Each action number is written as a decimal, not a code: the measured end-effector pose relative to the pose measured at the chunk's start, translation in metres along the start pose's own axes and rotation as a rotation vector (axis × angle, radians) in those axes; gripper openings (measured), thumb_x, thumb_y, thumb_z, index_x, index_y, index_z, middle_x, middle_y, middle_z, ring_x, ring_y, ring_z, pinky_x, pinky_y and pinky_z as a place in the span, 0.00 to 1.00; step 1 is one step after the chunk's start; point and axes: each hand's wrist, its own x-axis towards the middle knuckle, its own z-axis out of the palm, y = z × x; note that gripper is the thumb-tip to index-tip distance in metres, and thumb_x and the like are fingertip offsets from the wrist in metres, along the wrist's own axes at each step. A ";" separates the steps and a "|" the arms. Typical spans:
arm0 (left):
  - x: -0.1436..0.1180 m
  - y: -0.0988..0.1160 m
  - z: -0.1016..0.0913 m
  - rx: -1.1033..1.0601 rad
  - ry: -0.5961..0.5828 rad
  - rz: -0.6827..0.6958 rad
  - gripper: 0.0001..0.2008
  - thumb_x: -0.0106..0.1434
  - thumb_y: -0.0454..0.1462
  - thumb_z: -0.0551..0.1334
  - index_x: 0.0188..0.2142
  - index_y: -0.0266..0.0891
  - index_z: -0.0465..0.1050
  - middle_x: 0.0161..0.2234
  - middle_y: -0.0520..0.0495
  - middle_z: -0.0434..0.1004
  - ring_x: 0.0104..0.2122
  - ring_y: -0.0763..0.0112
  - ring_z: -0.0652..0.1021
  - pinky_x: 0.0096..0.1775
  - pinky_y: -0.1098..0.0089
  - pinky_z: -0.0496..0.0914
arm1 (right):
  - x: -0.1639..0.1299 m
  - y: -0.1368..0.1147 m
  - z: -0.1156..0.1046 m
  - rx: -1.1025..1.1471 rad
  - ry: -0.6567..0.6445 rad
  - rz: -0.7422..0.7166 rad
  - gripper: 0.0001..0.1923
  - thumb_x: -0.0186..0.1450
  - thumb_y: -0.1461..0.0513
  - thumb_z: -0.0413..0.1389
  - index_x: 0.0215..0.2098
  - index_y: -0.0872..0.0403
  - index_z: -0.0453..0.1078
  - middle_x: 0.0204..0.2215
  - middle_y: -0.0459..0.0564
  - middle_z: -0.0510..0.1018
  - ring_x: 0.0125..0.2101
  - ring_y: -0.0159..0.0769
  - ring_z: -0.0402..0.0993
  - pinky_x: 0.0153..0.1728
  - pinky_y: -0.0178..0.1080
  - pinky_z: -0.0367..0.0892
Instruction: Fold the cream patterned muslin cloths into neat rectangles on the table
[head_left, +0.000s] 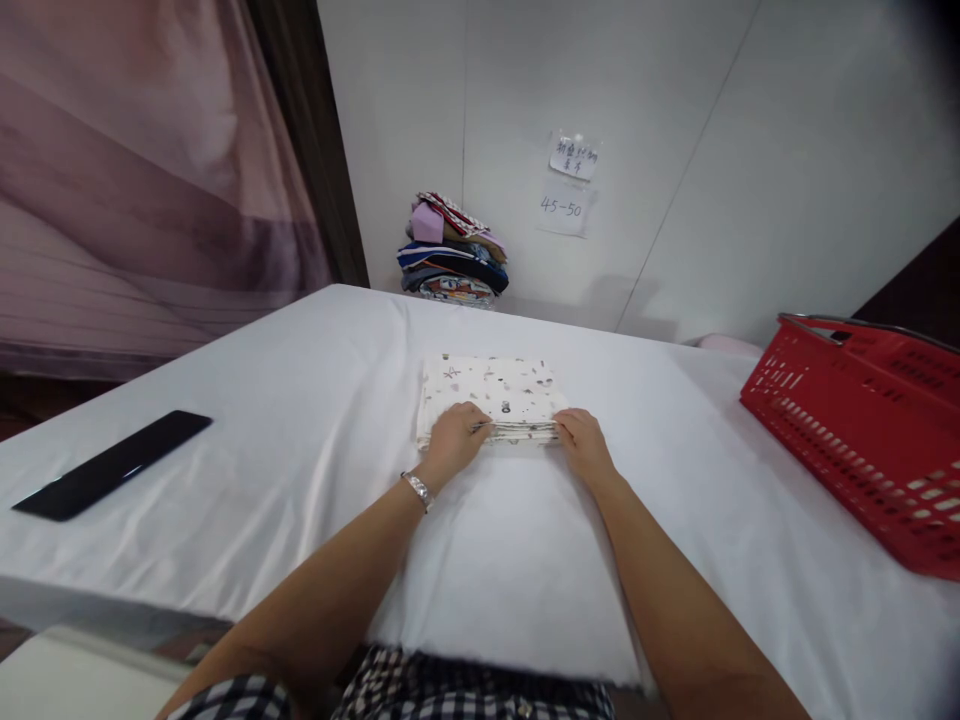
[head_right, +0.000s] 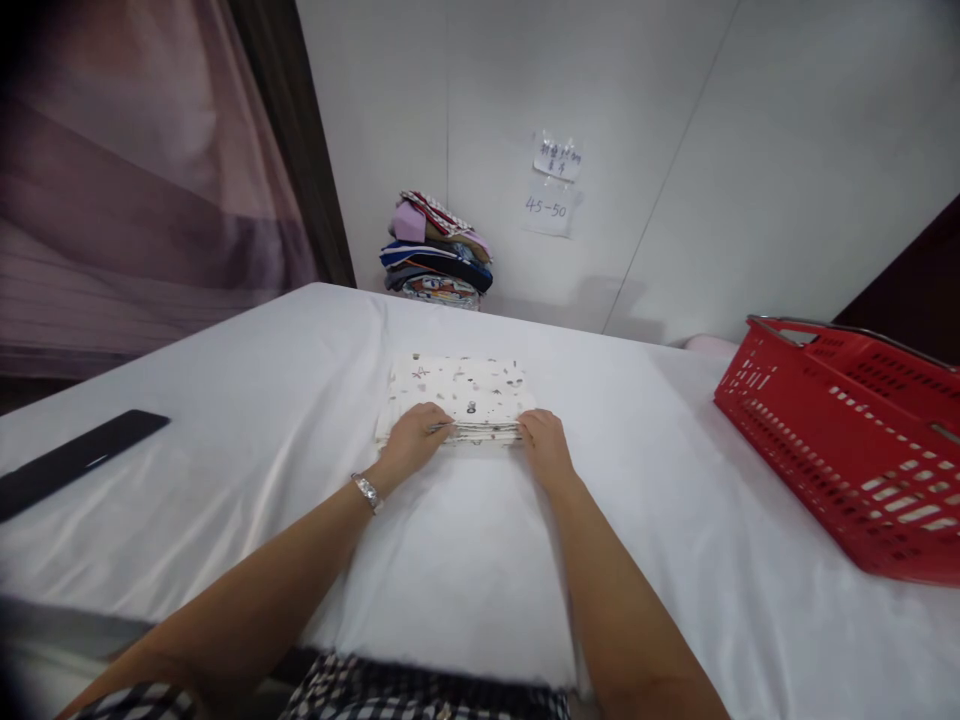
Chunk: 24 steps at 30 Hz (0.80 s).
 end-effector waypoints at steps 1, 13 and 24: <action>-0.001 0.000 0.000 -0.006 0.001 0.019 0.08 0.60 0.38 0.57 0.31 0.42 0.75 0.34 0.49 0.74 0.38 0.66 0.71 0.40 0.66 0.65 | 0.000 0.000 -0.001 -0.003 -0.003 -0.003 0.12 0.66 0.63 0.45 0.38 0.51 0.71 0.38 0.51 0.76 0.41 0.40 0.68 0.44 0.46 0.62; -0.003 -0.005 0.000 0.098 -0.075 0.143 0.08 0.61 0.39 0.57 0.37 0.43 0.74 0.35 0.48 0.73 0.37 0.65 0.70 0.40 0.64 0.64 | -0.002 0.005 -0.004 -0.039 -0.126 0.008 0.11 0.64 0.63 0.49 0.41 0.50 0.72 0.42 0.51 0.75 0.44 0.41 0.68 0.46 0.47 0.64; 0.000 -0.004 0.001 0.172 -0.089 0.151 0.09 0.64 0.38 0.54 0.33 0.40 0.72 0.34 0.47 0.72 0.36 0.65 0.70 0.38 0.64 0.63 | -0.004 0.004 -0.006 0.026 -0.134 0.012 0.16 0.60 0.66 0.50 0.44 0.50 0.72 0.43 0.51 0.75 0.46 0.41 0.68 0.47 0.48 0.65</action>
